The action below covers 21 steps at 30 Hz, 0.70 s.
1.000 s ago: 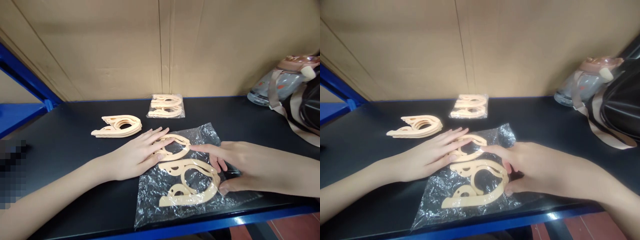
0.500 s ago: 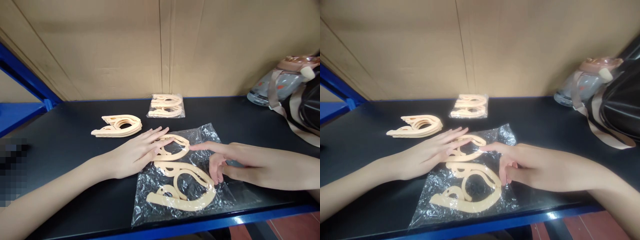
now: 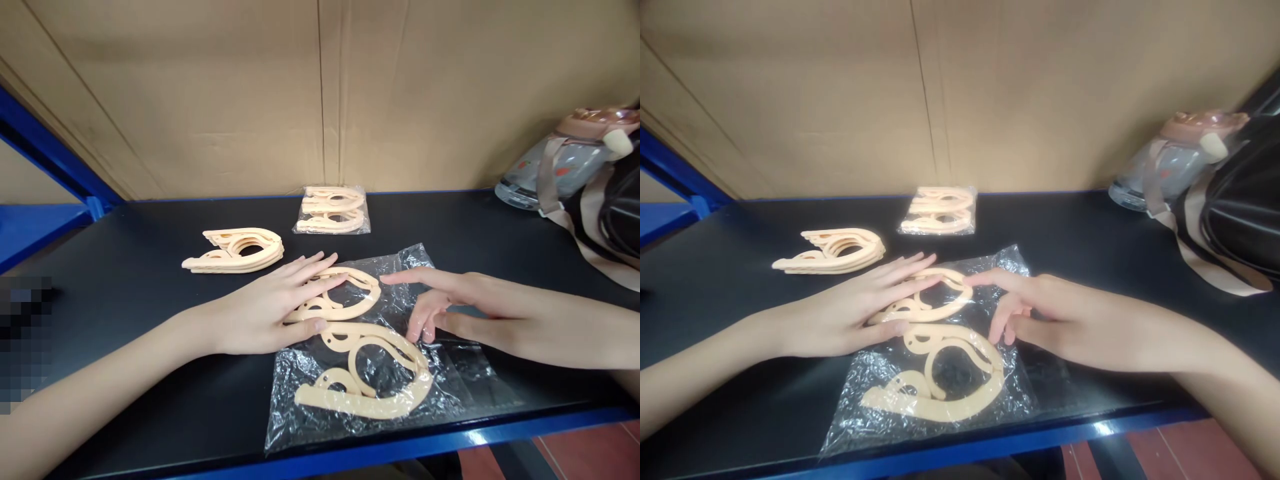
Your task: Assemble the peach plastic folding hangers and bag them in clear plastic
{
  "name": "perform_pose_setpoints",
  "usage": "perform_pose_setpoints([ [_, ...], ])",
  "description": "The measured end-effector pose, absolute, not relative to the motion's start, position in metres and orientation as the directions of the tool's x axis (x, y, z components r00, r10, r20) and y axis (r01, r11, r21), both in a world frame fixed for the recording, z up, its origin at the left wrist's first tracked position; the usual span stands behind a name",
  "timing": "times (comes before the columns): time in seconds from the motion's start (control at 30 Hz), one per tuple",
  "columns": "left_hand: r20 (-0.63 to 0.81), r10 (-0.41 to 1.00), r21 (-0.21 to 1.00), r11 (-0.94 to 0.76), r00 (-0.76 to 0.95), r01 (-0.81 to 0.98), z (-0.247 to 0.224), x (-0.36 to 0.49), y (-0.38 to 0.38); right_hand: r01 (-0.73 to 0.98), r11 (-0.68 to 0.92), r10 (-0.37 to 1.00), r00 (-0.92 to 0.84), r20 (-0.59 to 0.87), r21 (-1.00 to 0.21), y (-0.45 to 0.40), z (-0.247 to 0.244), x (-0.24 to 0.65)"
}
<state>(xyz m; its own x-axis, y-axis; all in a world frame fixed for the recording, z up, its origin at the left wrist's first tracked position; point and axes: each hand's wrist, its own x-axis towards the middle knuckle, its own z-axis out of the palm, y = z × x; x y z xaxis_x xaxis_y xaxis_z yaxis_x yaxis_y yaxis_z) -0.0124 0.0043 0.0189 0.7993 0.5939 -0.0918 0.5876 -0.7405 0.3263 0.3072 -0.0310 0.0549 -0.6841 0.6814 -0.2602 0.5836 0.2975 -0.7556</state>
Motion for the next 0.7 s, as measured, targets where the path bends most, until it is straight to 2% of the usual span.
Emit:
perform_pose_setpoints([
  [0.2,-0.109,0.593,0.333,-0.735,0.798,0.591,0.020,-0.012,0.003,0.591,0.337,0.693,-0.683,-0.232,-0.733,-0.032,0.060,0.301],
  [0.47,-0.114,0.602,0.355,-0.718,0.790,0.598,0.018,-0.013,0.004,0.509,0.592,0.543,-0.825,-0.158,-0.625,-0.029,0.063,0.297],
  [0.7,-0.080,0.598,0.373,-0.724,0.797,0.581,0.016,-0.015,0.005,0.576,0.639,0.600,-0.788,-0.138,-0.510,-0.031,0.063,0.300],
])
